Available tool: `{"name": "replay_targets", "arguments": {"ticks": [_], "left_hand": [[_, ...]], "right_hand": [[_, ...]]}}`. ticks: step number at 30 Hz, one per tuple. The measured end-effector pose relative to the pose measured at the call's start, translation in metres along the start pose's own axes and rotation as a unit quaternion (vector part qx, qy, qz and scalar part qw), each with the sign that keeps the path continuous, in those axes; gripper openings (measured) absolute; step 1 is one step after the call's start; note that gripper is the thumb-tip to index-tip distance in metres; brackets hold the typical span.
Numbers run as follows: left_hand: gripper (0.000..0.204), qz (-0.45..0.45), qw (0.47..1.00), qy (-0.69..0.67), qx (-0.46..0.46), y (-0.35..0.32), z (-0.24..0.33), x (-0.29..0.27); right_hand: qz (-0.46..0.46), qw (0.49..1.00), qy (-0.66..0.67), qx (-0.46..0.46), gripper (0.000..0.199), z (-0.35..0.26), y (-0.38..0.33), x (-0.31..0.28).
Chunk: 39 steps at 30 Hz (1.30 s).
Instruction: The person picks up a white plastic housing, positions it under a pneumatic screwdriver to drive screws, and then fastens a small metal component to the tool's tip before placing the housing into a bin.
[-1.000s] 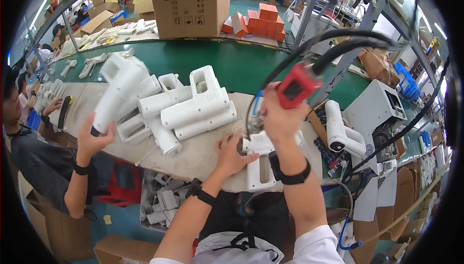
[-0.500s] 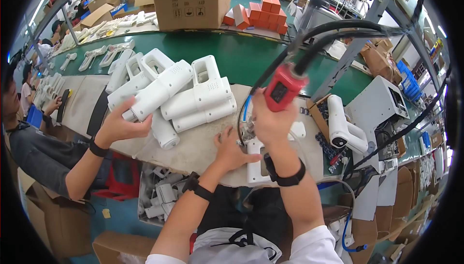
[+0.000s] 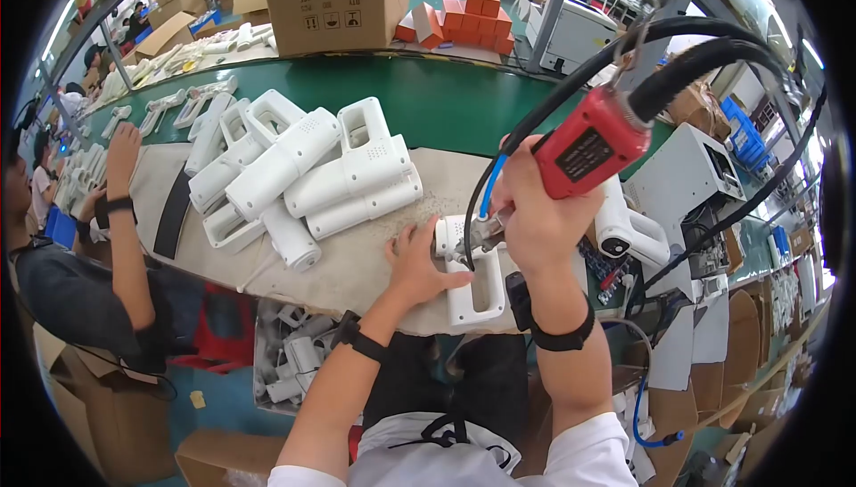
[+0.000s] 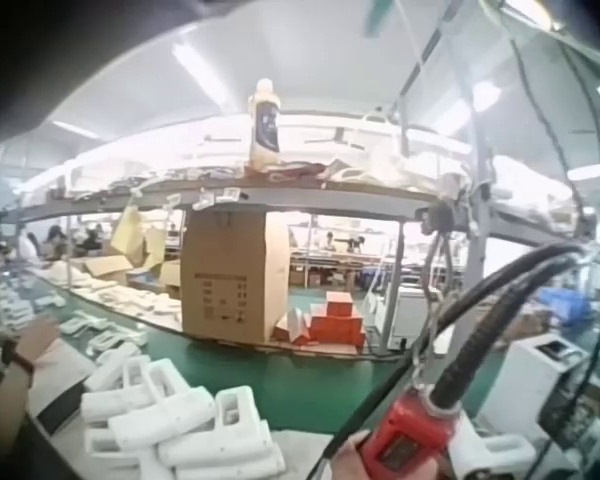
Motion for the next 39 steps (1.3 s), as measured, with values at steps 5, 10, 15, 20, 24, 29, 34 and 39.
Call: {"name": "replay_targets", "arguments": {"ticks": [5, 10, 15, 20, 24, 29, 34, 39], "left_hand": [[0.114, -0.010, 0.999, 0.039, 0.004, 0.002, 0.000, 0.003], [0.105, -0.006, 1.000, -0.016, 0.004, -0.016, 0.033, -0.006], [0.094, 0.056, 0.997, -0.045, -0.022, -0.025, 0.027, 0.022], [0.096, 0.042, 0.999, -0.011, -0.003, 0.014, 0.016, 0.018], [0.097, 0.048, 0.998, -0.027, 0.002, 0.019, 0.010, 0.023], [0.095, 0.046, 0.998, -0.033, 0.010, 0.017, 0.012, 0.024], [0.093, 0.076, 0.996, -0.014, 0.035, 0.014, 0.011, 0.026], [0.092, 0.061, 0.998, -0.015, 0.011, 0.019, 0.009, 0.024]], "right_hand": [[0.009, 0.995, -0.101, 0.022, 0.009, 0.050, -0.013, -0.003], [-0.032, 0.996, -0.062, 0.058, 0.011, 0.056, -0.018, -0.003], [0.049, 0.996, -0.065, -0.029, 0.007, 0.020, -0.008, -0.021], [0.053, 0.998, 0.002, -0.029, 0.006, -0.060, -0.008, -0.043], [0.044, 0.998, -0.026, -0.026, 0.005, -0.038, -0.015, -0.061], [0.054, 0.998, -0.021, 0.008, 0.006, -0.005, -0.018, -0.069], [0.030, 0.994, -0.102, 0.023, 0.009, 0.038, -0.026, -0.070], [0.059, 0.995, -0.077, 0.015, 0.008, 0.011, -0.023, -0.062]]}}
Point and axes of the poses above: each hand's wrist, its own y-axis towards the middle knuckle, its own x-axis out of the palm, z = x × y, the point moved 2 cm from there along y, towards the middle knuckle, and after that the axes turned 5 degrees about z, right-handed, at the moved point
